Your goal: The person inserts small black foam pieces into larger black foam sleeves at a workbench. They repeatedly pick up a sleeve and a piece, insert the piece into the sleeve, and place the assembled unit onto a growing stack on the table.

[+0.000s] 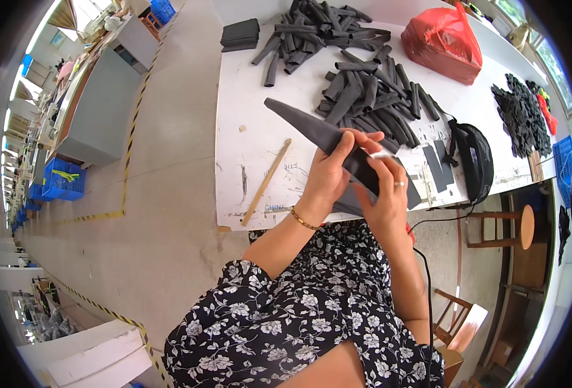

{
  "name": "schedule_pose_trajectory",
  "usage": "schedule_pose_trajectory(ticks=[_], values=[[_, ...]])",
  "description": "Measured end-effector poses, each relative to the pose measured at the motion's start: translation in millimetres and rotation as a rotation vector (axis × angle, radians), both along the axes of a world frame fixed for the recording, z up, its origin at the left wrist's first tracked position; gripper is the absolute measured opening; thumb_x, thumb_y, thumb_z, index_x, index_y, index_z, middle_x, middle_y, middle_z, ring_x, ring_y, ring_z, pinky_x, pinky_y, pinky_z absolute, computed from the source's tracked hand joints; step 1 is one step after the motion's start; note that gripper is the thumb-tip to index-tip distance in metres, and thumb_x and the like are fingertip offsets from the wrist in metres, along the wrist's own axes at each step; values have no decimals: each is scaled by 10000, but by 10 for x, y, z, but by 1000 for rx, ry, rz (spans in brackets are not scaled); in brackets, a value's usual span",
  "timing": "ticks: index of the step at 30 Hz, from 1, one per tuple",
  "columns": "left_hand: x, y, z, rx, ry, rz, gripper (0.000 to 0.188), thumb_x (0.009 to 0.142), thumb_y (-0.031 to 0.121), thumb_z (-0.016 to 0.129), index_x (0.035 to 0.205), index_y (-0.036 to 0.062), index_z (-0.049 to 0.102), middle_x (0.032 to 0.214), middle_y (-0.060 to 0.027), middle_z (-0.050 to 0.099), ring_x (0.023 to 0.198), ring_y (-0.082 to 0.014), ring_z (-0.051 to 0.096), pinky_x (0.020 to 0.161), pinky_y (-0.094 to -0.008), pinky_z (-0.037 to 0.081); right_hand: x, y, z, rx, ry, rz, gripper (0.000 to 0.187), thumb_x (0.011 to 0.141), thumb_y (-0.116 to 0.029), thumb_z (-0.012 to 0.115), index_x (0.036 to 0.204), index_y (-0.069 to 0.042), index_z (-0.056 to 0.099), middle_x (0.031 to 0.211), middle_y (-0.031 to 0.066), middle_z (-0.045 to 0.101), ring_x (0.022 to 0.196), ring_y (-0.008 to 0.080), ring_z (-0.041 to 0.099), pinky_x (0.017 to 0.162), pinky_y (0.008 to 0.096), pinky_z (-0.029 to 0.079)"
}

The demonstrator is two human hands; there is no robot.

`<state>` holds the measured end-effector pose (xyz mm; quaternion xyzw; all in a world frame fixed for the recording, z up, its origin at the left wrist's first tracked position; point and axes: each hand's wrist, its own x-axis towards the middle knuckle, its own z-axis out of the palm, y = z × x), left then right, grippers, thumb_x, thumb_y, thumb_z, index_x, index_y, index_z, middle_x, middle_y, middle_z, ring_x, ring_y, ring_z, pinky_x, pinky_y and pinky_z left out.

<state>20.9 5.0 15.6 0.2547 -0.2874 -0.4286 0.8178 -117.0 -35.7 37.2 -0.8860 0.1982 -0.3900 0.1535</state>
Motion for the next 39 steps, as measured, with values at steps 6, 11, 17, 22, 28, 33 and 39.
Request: schedule_pose_trajectory(ticks=[6, 11, 17, 22, 28, 33, 39], values=[[-197, -17, -60, 5, 184, 59, 261, 1019, 266, 511, 1024, 25, 609, 1008, -172, 696, 1136, -262, 608, 968, -396, 482, 87, -85, -160, 48, -18, 128, 500, 702, 29, 755, 1133, -25, 509, 1155, 188, 536, 1005, 390, 545, 841, 464, 472], [-76, 55, -69, 49, 235, 47, 290, 1023, 303, 488, 1042, 35, 597, 1105, -191, 678, 1207, -287, 568, 1036, -420, 443, -75, -83, -104, 122, 88, 140, 411, 724, 20, 753, 1065, -29, 529, 1123, 180, 558, 965, 390, 577, 806, 449, 501], [-167, 2, -200, 48, 303, 53, 312, 1038, 331, 444, 1051, 54, 587, 1249, -168, 616, 1239, -242, 532, 1043, -424, 433, 127, -206, 52, 150, 34, 234, 252, 782, 37, 699, 981, -24, 557, 1032, 150, 604, 945, 356, 604, 738, 420, 509], [-93, 30, -210, 95, 386, 61, 322, 1039, 344, 440, 1038, 57, 584, 1208, -165, 631, 1196, -224, 550, 1025, -403, 448, 84, -221, -76, 174, 120, 230, 278, 759, 47, 706, 1002, -15, 585, 1105, 160, 617, 987, 358, 613, 767, 418, 529], [-166, 26, -194, 75, 399, -9, 319, 1039, 352, 439, 1006, 67, 579, 1215, -167, 629, 1183, -218, 551, 1043, -383, 420, -56, -250, -309, 284, -17, 227, 258, 746, 73, 703, 983, -16, 654, 1169, 158, 621, 937, 308, 654, 739, 369, 548], [-278, 60, -182, 99, 353, 11, 323, 1034, 367, 454, 1006, 88, 613, 1291, -141, 596, 1204, -192, 521, 1051, -354, 380, 157, -145, -253, 224, -36, 214, 218, 770, 54, 701, 974, -19, 670, 1128, 143, 629, 866, 289, 662, 715, 356, 541], [-115, 122, -239, 135, 316, 40, 322, 1030, 351, 465, 1086, 73, 618, 1298, -129, 585, 1247, -206, 499, 1034, -370, 414, 137, -126, -247, 294, 16, 193, 177, 809, 15, 717, 977, -24, 678, 1021, 124, 620, 816, 257, 656, 683, 342, 536]])
